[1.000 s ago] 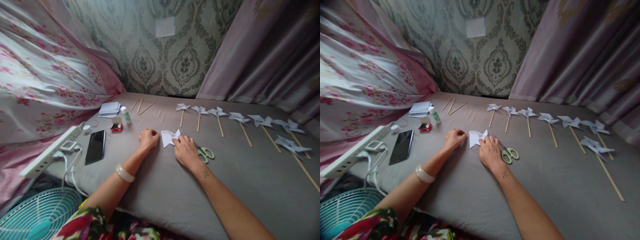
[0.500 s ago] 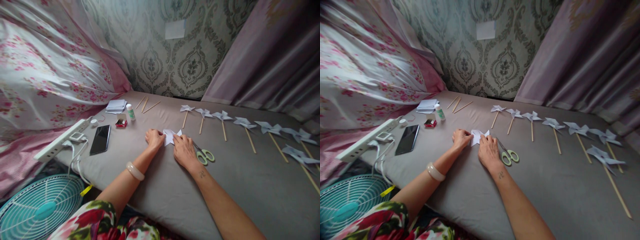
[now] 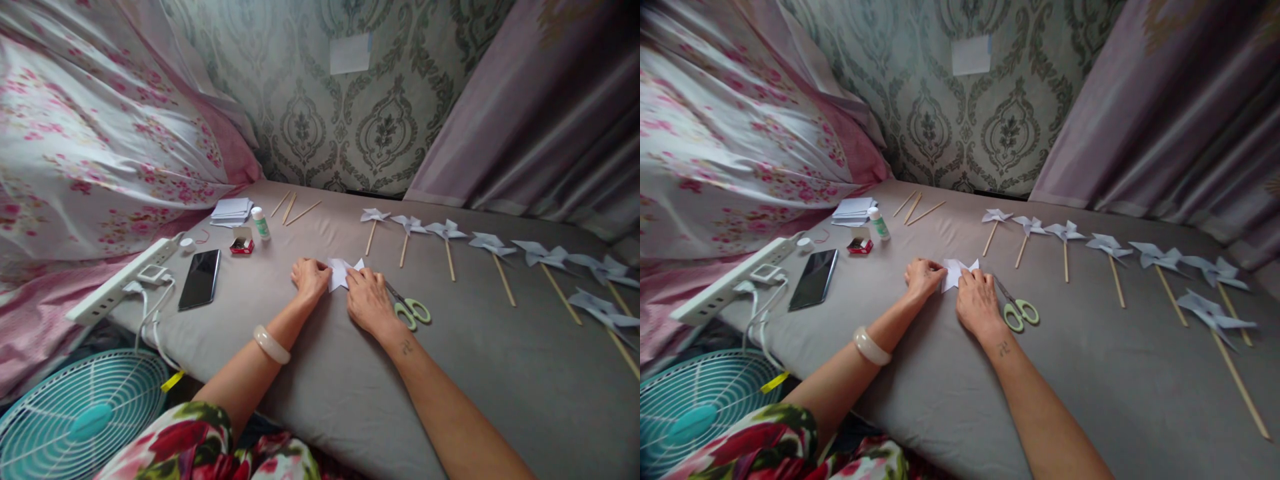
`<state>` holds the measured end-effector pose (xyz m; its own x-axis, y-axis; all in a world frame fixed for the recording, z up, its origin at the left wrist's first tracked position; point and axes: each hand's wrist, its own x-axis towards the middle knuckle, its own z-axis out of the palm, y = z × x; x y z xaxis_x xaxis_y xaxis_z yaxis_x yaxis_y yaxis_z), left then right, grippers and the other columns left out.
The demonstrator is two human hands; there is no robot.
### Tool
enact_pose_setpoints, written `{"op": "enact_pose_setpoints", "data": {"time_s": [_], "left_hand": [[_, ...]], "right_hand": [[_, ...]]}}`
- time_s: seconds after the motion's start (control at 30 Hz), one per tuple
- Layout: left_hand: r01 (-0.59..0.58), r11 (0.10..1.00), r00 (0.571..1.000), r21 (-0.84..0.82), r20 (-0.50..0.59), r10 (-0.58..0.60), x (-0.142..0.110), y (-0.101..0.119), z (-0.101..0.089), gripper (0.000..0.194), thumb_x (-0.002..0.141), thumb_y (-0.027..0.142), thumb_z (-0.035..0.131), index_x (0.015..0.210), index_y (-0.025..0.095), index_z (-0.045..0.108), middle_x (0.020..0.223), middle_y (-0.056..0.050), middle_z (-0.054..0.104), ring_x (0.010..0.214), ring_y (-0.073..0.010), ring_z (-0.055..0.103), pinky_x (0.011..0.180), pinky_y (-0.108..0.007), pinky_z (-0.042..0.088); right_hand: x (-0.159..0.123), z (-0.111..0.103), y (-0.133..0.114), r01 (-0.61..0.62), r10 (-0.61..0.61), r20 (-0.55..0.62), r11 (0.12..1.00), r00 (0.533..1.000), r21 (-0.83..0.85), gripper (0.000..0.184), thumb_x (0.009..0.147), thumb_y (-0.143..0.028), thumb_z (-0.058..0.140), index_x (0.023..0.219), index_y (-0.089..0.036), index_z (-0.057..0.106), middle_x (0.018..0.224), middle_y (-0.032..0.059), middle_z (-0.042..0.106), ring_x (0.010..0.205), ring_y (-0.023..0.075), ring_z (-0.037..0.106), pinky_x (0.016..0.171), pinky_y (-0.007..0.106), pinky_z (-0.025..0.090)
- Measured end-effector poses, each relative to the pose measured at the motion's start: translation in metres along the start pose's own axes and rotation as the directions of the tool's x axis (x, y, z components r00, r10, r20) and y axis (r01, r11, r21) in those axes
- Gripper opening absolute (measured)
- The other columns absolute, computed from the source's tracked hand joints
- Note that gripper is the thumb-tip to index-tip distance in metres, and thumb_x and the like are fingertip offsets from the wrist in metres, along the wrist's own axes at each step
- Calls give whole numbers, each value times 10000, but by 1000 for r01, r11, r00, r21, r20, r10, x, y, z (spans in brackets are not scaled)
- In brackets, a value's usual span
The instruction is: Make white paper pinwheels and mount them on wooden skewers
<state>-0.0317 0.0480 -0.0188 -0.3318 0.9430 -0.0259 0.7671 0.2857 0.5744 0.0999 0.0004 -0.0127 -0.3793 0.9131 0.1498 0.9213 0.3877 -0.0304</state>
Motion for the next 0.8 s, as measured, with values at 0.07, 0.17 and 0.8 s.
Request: {"op": "enact_pose_setpoints", "data": {"time_s": [0.07, 0.17, 0.8], "left_hand": [[-6, 1000, 1000, 3, 4, 6, -1, 0, -1, 213, 772, 321, 595, 870, 219, 754, 1145, -121, 630, 1117, -295, 531, 920, -388, 397], [-21, 1000, 1000, 4, -2, 21, -4, 0, 0, 225, 788, 322, 578, 891, 218, 749, 1142, -119, 639, 1124, -292, 530, 921, -393, 393], [-573, 778, 809, 258, 24, 588, -6, -15, 2, 198, 899, 220, 461, 943, 202, 653, 957, -80, 701, 957, -242, 565, 846, -391, 327]], "right_hand": [[0, 0, 0, -3, 2, 2, 1000, 1000, 5, 364, 931, -152, 314, 1103, -112, 632, 1330, 138, 553, 1104, 266, 448, 883, 401, 315], [0, 0, 1, -4, 3, 3, 1000, 1000, 12, 351, 926, -150, 326, 1093, -118, 632, 1335, 132, 552, 1105, 265, 450, 883, 396, 312], [-2, -1, 0, -73, 73, -1, 997, 997, 8, 349, 917, -158, 359, 1130, -137, 636, 1322, 153, 498, 1109, 272, 433, 889, 381, 303]]}}
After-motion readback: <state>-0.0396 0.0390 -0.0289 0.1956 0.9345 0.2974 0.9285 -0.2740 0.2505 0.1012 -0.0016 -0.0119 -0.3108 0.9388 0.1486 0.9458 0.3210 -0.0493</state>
